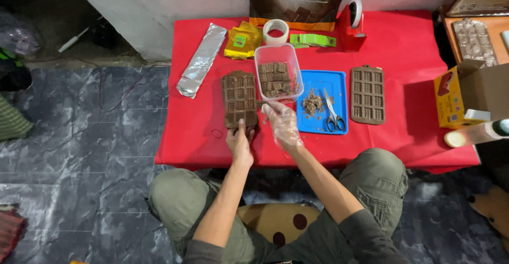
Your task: The person trims excess chocolate from a chocolate bar using scissors and places the trimmed pieces into a plastic container. They repeat this process for multiple chocolate bars, occasionally adjusting the bars in the mold.
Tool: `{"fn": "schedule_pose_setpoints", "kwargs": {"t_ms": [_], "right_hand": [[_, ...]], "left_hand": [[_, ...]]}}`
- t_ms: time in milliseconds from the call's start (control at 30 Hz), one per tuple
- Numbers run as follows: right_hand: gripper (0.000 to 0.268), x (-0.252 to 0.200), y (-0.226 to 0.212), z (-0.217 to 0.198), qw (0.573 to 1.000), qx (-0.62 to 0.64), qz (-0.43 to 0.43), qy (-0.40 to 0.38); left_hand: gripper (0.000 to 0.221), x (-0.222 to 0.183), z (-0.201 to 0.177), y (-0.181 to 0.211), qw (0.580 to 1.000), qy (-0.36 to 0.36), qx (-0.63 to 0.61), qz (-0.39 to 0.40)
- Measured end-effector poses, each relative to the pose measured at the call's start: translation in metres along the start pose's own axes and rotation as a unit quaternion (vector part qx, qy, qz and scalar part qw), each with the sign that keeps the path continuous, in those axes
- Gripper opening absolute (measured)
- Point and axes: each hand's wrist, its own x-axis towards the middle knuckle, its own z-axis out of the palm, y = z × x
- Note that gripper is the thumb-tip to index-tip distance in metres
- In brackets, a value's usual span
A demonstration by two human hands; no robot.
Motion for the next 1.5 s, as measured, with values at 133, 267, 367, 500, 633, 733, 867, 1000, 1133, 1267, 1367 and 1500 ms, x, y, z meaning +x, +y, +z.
{"fn": "schedule_pose_setpoints", "kwargs": {"t_ms": [133,267,367,500,633,733,867,1000,1133,1267,1367,1500], "right_hand": [[0.024,0.037,0.022,-0.030,0.993,0.105,0.057,0.009],[0.024,0.046,-0.001,-0.055,0.975,0.203,0.091,0.012],[0.027,0.047,-0.023,-0.069,0.971,0.214,0.106,0.021],[0.026,0.045,-0.041,-0.091,0.958,0.254,0.124,0.045],[0.029,0.036,-0.059,-0.103,0.965,0.235,0.113,0.042],[0.030,0.034,-0.059,-0.106,0.968,0.234,0.084,0.020],[0.031,0.028,-0.072,-0.103,0.968,0.233,0.069,0.069],[0.028,0.033,-0.074,-0.108,0.968,0.219,0.070,0.103],[0.029,0.040,-0.069,-0.139,0.994,-0.065,0.050,0.074],[0.028,0.062,-0.029,-0.182,0.811,-0.578,0.033,0.081],[0.030,0.062,-0.007,-0.191,0.756,-0.643,0.074,0.092],[0.028,0.066,0.010,-0.198,0.737,-0.666,0.063,0.097]], "left_hand": [[0.052,-0.002,0.002,-0.008,0.999,0.032,-0.003,-0.011],[0.066,-0.029,0.012,0.002,0.998,0.044,-0.021,-0.042],[0.054,-0.023,0.008,-0.021,0.992,0.062,-0.038,-0.099],[0.033,-0.060,0.029,-0.018,0.992,-0.050,0.029,-0.113],[0.063,-0.117,0.093,0.031,0.966,-0.199,0.166,-0.007],[0.047,-0.106,0.128,0.031,0.927,-0.271,0.229,0.119],[0.036,-0.076,0.162,0.014,0.913,-0.302,0.241,0.132],[0.025,-0.064,0.173,0.010,0.920,-0.299,0.220,0.124],[0.029,-0.047,0.176,-0.006,0.947,-0.297,0.117,0.035],[0.030,-0.053,0.180,0.006,0.952,-0.297,0.080,-0.005],[0.030,-0.055,0.181,0.009,0.952,-0.298,0.067,-0.008],[0.032,-0.051,0.183,0.008,0.951,-0.306,0.044,0.008]]}}
